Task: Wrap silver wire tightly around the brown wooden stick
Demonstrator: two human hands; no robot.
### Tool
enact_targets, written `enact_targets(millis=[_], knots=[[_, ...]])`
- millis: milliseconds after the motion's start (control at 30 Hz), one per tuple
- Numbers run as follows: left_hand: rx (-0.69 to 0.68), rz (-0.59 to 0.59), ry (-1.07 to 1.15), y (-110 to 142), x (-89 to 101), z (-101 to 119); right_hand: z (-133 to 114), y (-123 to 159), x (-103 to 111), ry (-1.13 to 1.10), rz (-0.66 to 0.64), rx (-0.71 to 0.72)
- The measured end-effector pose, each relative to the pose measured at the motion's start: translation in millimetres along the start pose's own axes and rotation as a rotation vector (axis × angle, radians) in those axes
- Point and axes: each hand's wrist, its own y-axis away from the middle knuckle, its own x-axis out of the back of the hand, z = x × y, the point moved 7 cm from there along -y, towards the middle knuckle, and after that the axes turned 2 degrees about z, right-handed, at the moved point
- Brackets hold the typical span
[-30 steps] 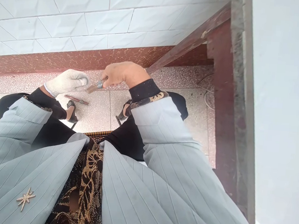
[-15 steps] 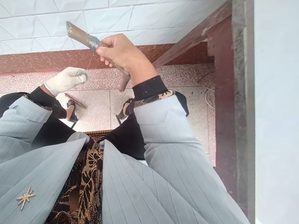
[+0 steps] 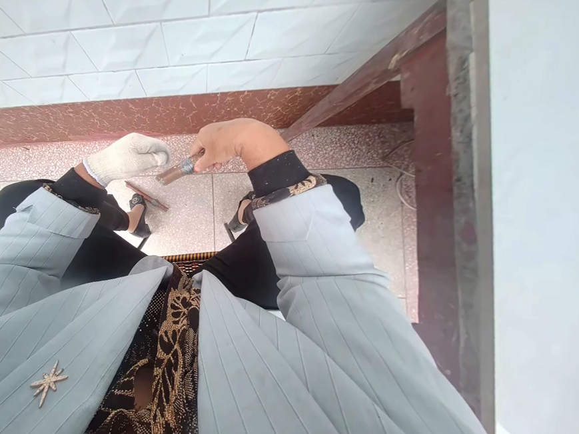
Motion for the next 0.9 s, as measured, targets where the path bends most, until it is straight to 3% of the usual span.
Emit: enact_targets(millis=[67,133,300,433,533,633,767,833,900], knots=[[-0.010,0.029,-0.016,-0.2,4.1,-0.1,-1.3,5.8,-13.4,0.091,-0.229,-0.047],[-0.018,0.051,-0.022,-0.5,7.5,2.2,-6.2,11.9,-18.7,0.091,-0.345,-0.050],[-0.025,0.090,0.014,-1.6,12.7,9.7,-14.4,19.4,-21.6,0.029,-0.447,0.000],[-0.022,0.111,0.050,-4.0,13.3,3.6,-22.8,25.4,-18.4,0.105,-0.512,0.214],[-0.017,0.133,0.101,-5.5,12.6,-4.0,-28.6,28.9,0.2,0.044,-0.344,0.314],[-0.001,0.143,0.168,-4.8,8.5,-6.1,-29.6,29.8,19.7,-0.166,-0.117,0.320],[0.017,-0.030,0.251,-4.1,-13.4,0.2,-24.6,18.3,25.9,-0.376,0.105,0.278],[-0.006,-0.069,0.224,-4.9,-19.2,3.5,-20.1,9.1,24.2,-0.239,0.218,0.215],[-0.034,-0.061,0.151,-6.3,-19.1,4.4,-18.1,2.3,20.9,0.045,0.300,0.154]])
